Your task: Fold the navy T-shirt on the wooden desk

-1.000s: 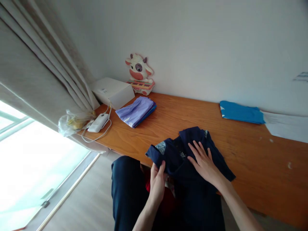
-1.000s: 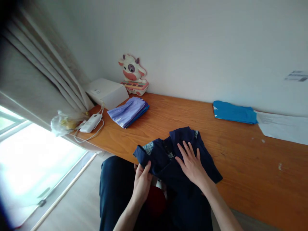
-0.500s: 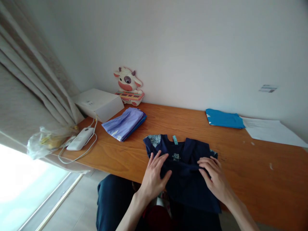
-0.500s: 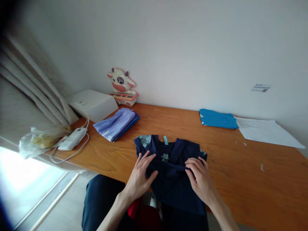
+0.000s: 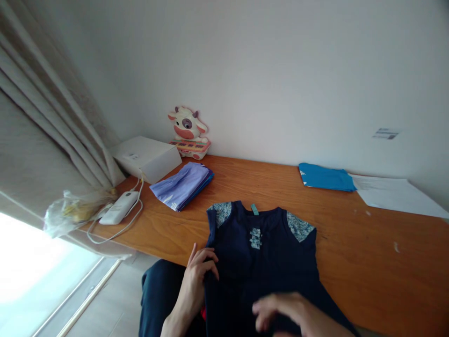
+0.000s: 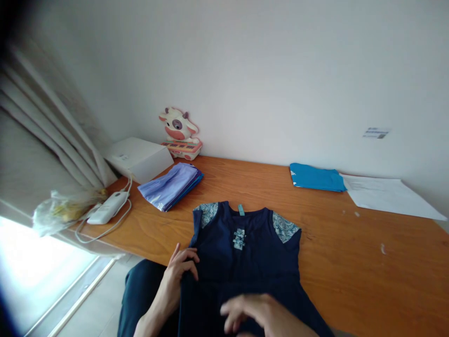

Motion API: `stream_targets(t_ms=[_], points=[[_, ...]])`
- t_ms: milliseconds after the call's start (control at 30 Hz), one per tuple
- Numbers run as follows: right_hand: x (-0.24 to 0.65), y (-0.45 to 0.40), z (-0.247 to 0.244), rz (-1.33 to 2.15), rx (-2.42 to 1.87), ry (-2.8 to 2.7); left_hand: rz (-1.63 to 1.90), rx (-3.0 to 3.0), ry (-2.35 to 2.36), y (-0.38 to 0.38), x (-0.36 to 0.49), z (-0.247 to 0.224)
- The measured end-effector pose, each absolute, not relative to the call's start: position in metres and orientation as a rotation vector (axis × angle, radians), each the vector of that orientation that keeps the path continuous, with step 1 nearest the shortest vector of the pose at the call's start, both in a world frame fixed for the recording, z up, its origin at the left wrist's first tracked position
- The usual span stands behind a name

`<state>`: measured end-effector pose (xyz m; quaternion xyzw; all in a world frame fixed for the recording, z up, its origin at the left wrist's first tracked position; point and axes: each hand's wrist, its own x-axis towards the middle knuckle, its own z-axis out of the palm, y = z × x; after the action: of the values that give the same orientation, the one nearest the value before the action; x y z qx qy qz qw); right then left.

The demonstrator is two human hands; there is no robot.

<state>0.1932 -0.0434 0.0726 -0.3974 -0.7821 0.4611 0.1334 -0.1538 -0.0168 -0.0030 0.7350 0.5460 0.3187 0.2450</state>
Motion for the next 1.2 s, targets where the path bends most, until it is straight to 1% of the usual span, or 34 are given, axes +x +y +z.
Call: stream_targets(t_ms=[67, 133, 267, 367, 500, 667, 767, 800, 867, 967, 1033, 1100, 1200], points=[[0.206, -0.018, 0.063, 0.966, -1.396, -2.126, 0.879, 2.008, 1.531, -0.025, -0.162, -0.009], [0.218, 0.005, 0.043, 0.684, -1.486, -2.095, 0.873, 2.013, 1.513, -0.033, -0.163, -0.012], [0.228, 0.021, -0.009, 0.348, -1.634, -2.127, 0.856, 2.016, 1.46, -0.037, -0.148, -0.005], [0.227, 0.024, -0.032, 0.178, -1.701, -2.24, 0.848, 2.05, 1.495, -0.022, -0.129, 0.001], [0.241, 0.064, -0.031, 0.063, -1.814, -2.281, 0.784, 2.14, 1.506, 0.026, -0.099, -0.006], [0.273, 0.15, -0.009, 0.192, -1.752, -2.302, 0.848, 2.15, 1.462, 0.111, -0.08, -0.01], [0.282, 0.162, 0.005, 0.231, -1.714, -2.231, 0.933, 2.131, 1.557, 0.132, -0.091, -0.002], [0.283, 0.15, 0.009, 0.193, -1.682, -2.185, 1.021, 2.095, 1.585, 0.125, -0.097, 0.001], [0.286, 0.097, 0.01, 0.126, -1.591, -2.028, 1.306, 1.903, 1.618, 0.088, -0.107, 0.001], [0.294, -0.033, -0.016, 0.189, -1.535, -1.559, 1.776, 1.302, 1.666, -0.011, -0.108, -0.029], [0.3, -0.119, -0.049, 0.277, -1.66, -1.233, 1.736, 0.999, 1.69, -0.082, -0.095, -0.066], [0.302, -0.178, -0.084, 0.362, -1.799, -0.905, 1.477, 0.857, 1.691, -0.132, -0.075, -0.106], [0.301, -0.202, -0.117, 0.657, -1.904, -0.807, 1.185, 0.872, 1.72, -0.153, -0.051, -0.149]])
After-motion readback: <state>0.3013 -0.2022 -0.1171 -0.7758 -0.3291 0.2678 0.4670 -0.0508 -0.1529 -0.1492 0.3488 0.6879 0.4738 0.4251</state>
